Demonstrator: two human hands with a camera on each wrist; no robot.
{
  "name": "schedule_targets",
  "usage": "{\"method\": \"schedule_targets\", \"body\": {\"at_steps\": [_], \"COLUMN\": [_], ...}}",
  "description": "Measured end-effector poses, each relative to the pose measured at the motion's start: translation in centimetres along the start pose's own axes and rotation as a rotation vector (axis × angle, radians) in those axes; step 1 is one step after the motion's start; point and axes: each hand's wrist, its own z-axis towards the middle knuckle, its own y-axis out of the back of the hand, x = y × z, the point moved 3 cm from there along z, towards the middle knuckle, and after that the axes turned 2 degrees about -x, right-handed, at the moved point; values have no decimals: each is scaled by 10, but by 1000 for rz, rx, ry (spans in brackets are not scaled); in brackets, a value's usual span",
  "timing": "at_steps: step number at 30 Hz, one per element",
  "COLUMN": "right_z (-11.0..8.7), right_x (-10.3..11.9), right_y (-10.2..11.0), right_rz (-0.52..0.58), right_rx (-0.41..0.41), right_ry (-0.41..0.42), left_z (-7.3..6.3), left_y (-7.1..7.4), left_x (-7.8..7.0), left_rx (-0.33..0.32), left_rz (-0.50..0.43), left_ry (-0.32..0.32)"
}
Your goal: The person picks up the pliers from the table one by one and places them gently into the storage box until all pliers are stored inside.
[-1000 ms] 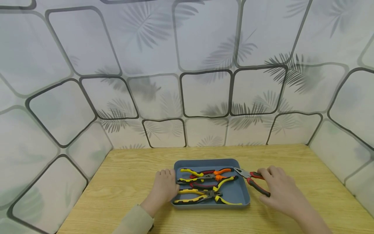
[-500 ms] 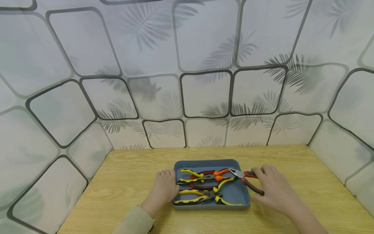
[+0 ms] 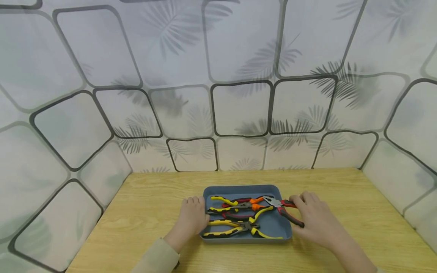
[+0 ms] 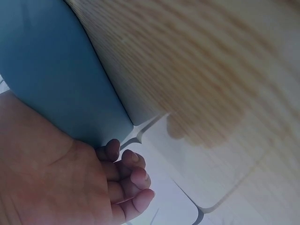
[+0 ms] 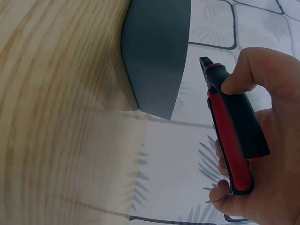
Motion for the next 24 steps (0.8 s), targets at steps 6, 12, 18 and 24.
{"method": "schedule_targets", "body": {"at_steps": [6, 12, 18, 24], "right_z": [2, 3, 4, 5], "right_x": [3, 5, 6, 9], "right_y": [-2, -4, -7, -9], "right_rz": [9, 24, 22, 19], "right_rx": [3, 7, 8, 15], "right_ry": [13, 26, 35, 43], "left_z": [-1, 0, 1, 1], "left_y": [1, -1, -1, -1], "left_x": [0, 0, 0, 0], "left_rx": [-22, 3, 21, 1], "left_rz": [6, 12, 11, 7], "left_ry": [-8, -5, 2, 2]}}
